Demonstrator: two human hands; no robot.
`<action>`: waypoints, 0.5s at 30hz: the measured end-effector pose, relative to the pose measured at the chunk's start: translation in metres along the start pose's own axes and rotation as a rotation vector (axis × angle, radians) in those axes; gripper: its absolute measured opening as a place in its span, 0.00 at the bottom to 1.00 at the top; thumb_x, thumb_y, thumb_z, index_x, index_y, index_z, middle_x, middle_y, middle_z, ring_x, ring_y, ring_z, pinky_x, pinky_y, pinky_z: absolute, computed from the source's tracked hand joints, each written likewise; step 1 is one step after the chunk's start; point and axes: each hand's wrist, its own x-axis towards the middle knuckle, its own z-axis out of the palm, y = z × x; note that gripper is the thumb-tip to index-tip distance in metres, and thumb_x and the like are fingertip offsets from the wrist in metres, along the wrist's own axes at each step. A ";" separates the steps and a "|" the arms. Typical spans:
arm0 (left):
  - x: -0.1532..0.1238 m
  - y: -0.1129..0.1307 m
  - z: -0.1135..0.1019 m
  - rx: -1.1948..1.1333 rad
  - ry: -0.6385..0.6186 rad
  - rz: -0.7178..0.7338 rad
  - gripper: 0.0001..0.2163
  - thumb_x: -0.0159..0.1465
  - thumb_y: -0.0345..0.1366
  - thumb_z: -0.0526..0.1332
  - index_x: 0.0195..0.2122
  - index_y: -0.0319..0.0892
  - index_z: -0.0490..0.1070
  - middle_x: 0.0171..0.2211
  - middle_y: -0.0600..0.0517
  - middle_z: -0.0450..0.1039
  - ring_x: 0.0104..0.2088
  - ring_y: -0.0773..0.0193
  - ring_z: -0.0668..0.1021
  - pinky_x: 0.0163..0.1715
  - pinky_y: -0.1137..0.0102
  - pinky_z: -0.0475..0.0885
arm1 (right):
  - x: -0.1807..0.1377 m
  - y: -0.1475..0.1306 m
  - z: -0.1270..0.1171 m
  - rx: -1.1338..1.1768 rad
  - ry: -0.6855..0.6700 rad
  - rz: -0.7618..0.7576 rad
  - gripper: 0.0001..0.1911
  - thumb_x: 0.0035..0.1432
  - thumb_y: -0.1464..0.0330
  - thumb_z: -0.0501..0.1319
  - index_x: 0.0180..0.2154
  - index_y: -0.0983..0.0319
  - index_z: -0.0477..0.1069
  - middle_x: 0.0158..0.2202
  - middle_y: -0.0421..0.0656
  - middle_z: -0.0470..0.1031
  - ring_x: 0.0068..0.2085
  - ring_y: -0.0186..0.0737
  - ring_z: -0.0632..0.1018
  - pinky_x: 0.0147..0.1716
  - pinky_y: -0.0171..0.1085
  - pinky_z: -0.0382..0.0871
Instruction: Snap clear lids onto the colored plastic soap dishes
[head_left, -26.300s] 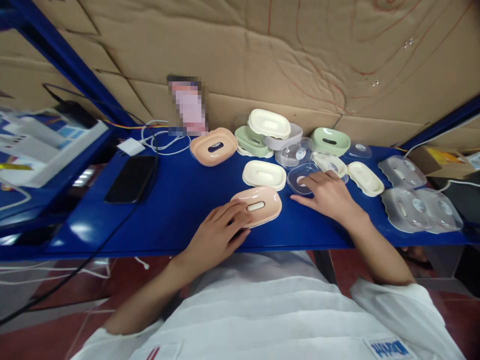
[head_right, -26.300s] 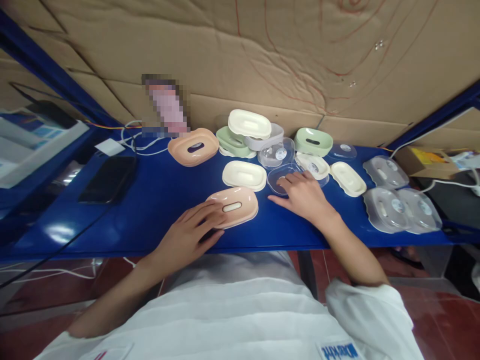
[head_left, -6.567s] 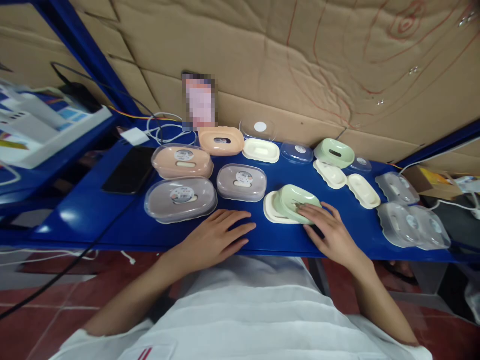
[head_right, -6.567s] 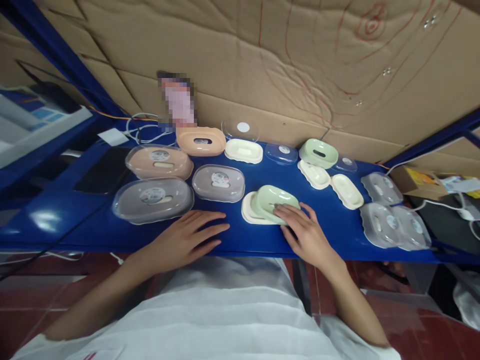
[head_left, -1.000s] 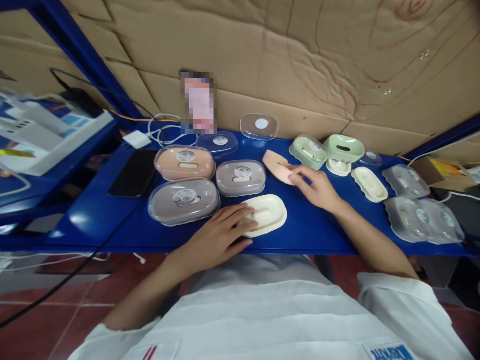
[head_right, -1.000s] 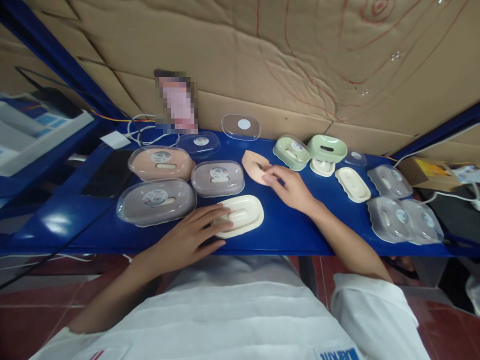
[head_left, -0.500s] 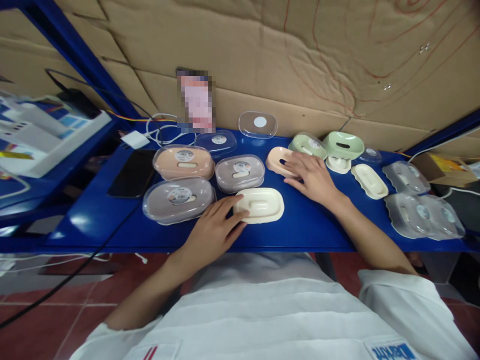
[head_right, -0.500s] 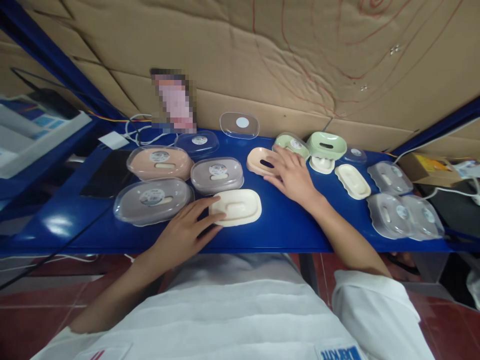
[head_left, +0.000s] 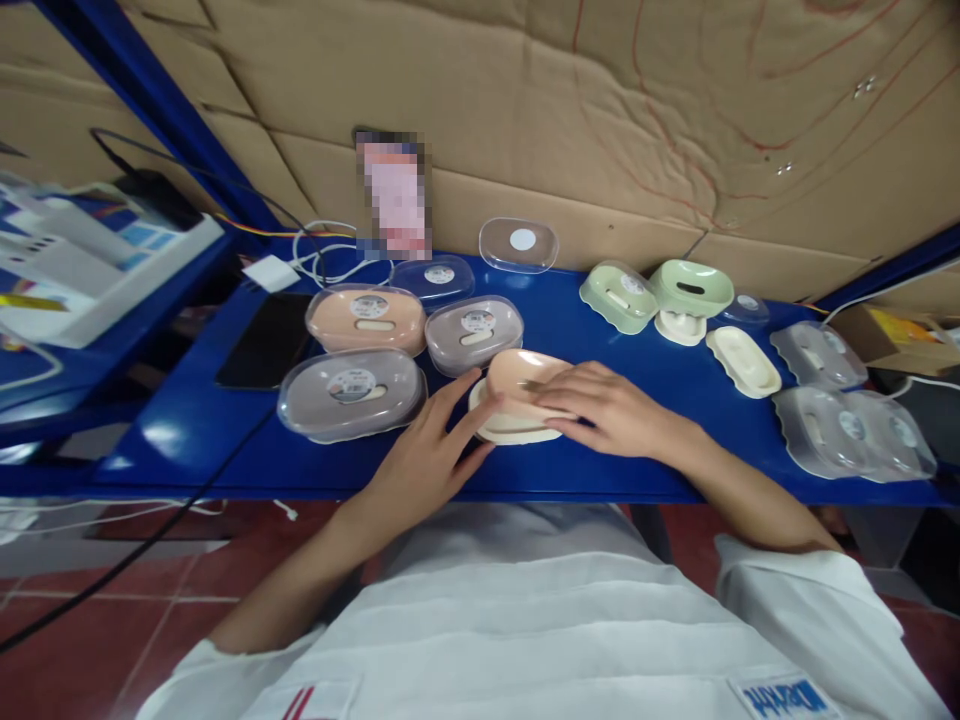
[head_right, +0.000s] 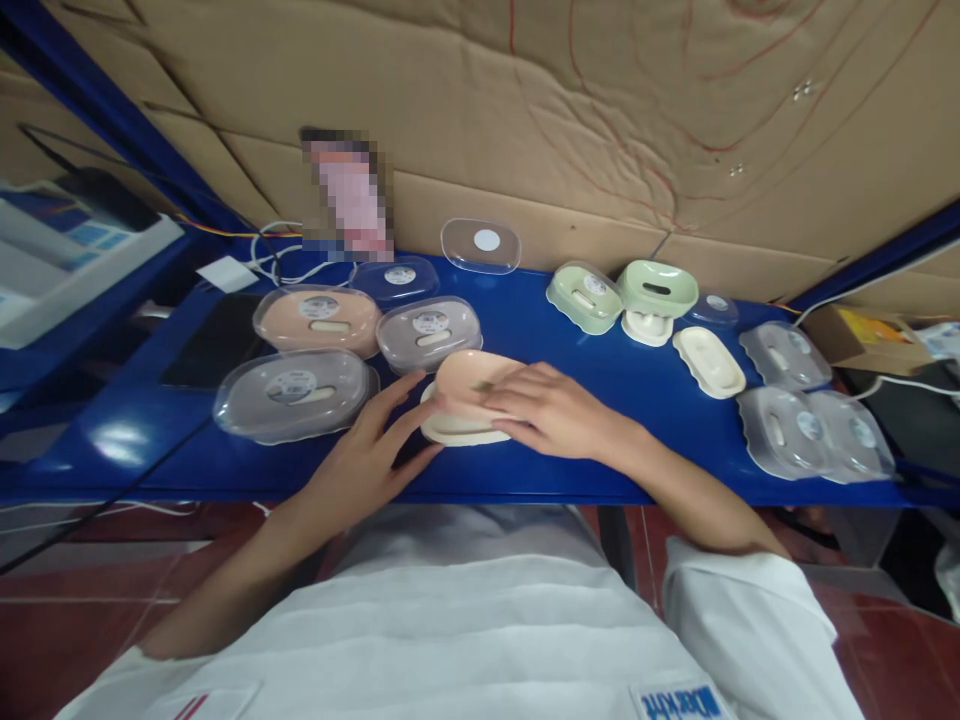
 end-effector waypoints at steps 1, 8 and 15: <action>0.000 0.000 0.000 -0.004 -0.002 0.013 0.25 0.77 0.33 0.62 0.73 0.46 0.62 0.76 0.35 0.57 0.75 0.42 0.66 0.70 0.44 0.72 | 0.002 -0.003 0.007 0.005 -0.011 -0.027 0.17 0.78 0.66 0.58 0.62 0.60 0.77 0.60 0.49 0.83 0.63 0.48 0.81 0.62 0.49 0.74; 0.000 -0.005 0.004 -0.041 -0.023 0.087 0.16 0.76 0.30 0.61 0.64 0.43 0.73 0.67 0.42 0.74 0.73 0.47 0.71 0.72 0.49 0.72 | 0.001 -0.004 0.033 -0.035 -0.066 -0.093 0.17 0.78 0.66 0.58 0.62 0.58 0.77 0.63 0.50 0.81 0.67 0.48 0.79 0.70 0.53 0.71; 0.001 -0.003 0.002 -0.090 -0.055 0.055 0.16 0.77 0.34 0.62 0.64 0.45 0.73 0.69 0.43 0.72 0.74 0.47 0.70 0.71 0.48 0.73 | 0.048 0.056 0.005 -0.174 0.033 0.086 0.23 0.80 0.63 0.51 0.69 0.55 0.71 0.69 0.48 0.75 0.72 0.51 0.72 0.71 0.58 0.67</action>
